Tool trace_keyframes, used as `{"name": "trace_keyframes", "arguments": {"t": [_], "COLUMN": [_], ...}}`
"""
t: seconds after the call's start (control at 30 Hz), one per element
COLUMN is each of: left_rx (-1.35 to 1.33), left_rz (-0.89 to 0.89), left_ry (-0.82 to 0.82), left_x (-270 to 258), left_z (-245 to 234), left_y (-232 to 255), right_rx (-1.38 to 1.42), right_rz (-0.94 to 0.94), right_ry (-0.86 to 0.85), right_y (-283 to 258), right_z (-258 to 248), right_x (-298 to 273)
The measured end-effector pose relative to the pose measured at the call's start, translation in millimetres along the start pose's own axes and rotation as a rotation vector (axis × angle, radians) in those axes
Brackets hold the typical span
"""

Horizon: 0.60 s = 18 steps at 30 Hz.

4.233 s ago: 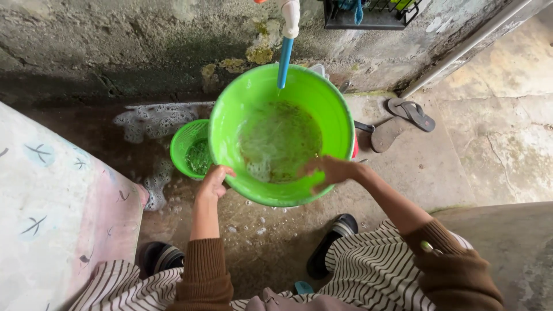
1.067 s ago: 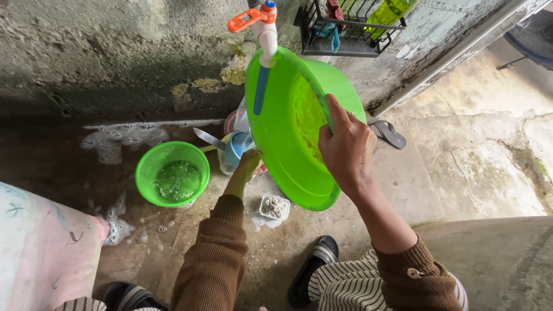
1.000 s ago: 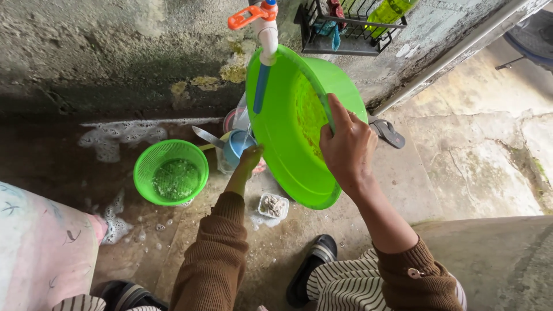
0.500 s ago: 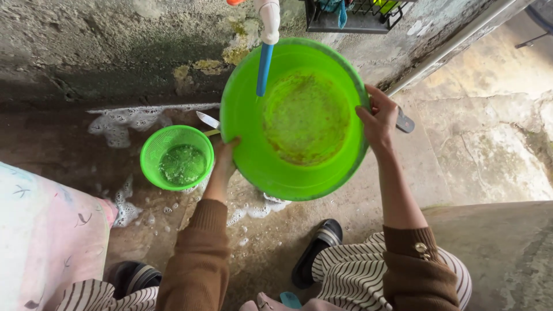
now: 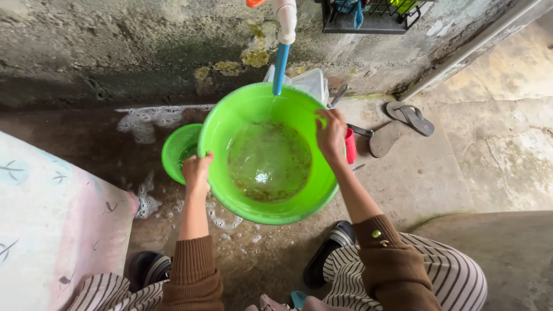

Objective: Washing various kitchen utensils and containers with soap and water at a low-mounted tap.

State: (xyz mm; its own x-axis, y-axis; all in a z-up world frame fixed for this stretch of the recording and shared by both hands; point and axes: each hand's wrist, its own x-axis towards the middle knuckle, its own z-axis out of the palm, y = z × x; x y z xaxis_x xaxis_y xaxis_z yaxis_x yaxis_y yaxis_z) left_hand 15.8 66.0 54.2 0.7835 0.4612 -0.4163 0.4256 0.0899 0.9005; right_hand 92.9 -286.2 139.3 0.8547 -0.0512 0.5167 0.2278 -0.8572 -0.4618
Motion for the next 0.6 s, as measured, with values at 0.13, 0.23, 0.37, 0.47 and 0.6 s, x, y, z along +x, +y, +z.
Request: {"name": "trace_keyframes", "arguments": {"t": [0.13, 0.23, 0.37, 0.47, 0.6], "left_rx": [0.151, 0.147, 0.082, 0.096, 0.098], "left_rz": [0.105, 0.182, 0.289, 0.314, 0.322], "left_ry": [0.088, 0.149, 0.241, 0.293, 0.318], "left_x": [-26.9, -36.5, -47.3, -54.4, -49.5], "left_z": [-25.5, -36.7, -47.9, -52.7, -54.7], "left_y": [34.5, 49.9, 60.2, 68.9, 59.0], "right_rx": [0.833, 1.354, 1.525, 1.536, 1.442], "right_rz": [0.411, 0.627, 0.734, 0.739, 0.656], "right_ry": [-0.385, -0.477, -0.431, -0.41, -0.502], "right_y": [28.5, -12.8, -23.6, -18.2, -17.9], "right_z": [116.3, 133.6, 159.1, 178.6, 184.4], "right_x": [13.7, 34.1, 48.5, 54.1, 57.3]}}
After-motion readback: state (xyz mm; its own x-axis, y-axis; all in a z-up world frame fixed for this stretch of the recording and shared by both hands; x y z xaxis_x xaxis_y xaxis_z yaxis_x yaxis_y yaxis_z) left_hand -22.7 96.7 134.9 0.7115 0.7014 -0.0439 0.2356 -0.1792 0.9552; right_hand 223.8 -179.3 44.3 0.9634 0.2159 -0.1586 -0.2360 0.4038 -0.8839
